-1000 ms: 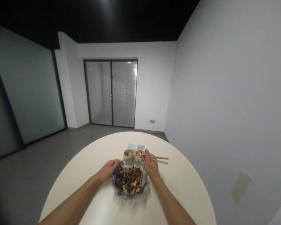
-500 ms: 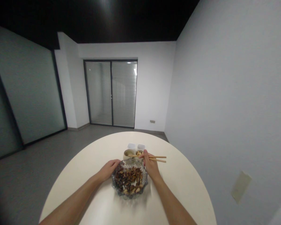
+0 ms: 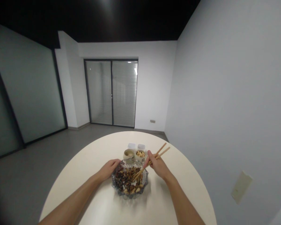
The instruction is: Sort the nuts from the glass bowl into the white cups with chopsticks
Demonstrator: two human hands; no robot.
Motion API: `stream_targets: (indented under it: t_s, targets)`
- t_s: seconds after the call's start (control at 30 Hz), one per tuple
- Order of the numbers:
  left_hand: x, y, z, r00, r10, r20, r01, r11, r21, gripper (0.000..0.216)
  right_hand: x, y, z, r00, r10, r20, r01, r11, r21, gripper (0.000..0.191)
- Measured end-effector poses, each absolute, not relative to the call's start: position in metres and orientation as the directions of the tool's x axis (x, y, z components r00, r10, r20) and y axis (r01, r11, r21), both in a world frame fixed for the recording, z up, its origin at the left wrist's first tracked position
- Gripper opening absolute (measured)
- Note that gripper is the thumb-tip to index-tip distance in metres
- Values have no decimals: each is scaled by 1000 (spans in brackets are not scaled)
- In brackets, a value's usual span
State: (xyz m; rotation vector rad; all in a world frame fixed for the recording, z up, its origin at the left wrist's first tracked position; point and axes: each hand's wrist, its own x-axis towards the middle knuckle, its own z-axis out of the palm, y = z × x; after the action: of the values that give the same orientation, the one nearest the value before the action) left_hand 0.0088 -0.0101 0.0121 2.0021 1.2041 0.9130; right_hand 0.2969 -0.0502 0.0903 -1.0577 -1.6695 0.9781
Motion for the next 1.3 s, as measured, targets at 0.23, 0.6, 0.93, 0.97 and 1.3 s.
stream_targets:
  t_s: [0.23, 0.6, 0.93, 0.97, 1.3]
  targets:
    - [9, -11, 13, 339, 909, 243, 479, -389, 787, 53, 305, -51, 90, -370, 916, 155, 308, 279, -910, 78]
    - [10, -12, 15, 337, 910, 241, 481, -387, 787, 52, 300, -52, 91, -350, 915, 198, 427, 345, -836, 79]
    - [9, -12, 14, 338, 911, 237, 482, -384, 788, 51, 306, -46, 84, -302, 924, 235, 340, 335, -878, 76]
    - [8, -11, 13, 337, 911, 238, 482, -384, 788, 51, 306, -45, 82, -294, 924, 243, 326, 336, -884, 76]
    - [6, -10, 11, 353, 901, 253, 471, -405, 784, 51, 305, -32, 74, -71, 955, 289, 184, 297, -937, 74]
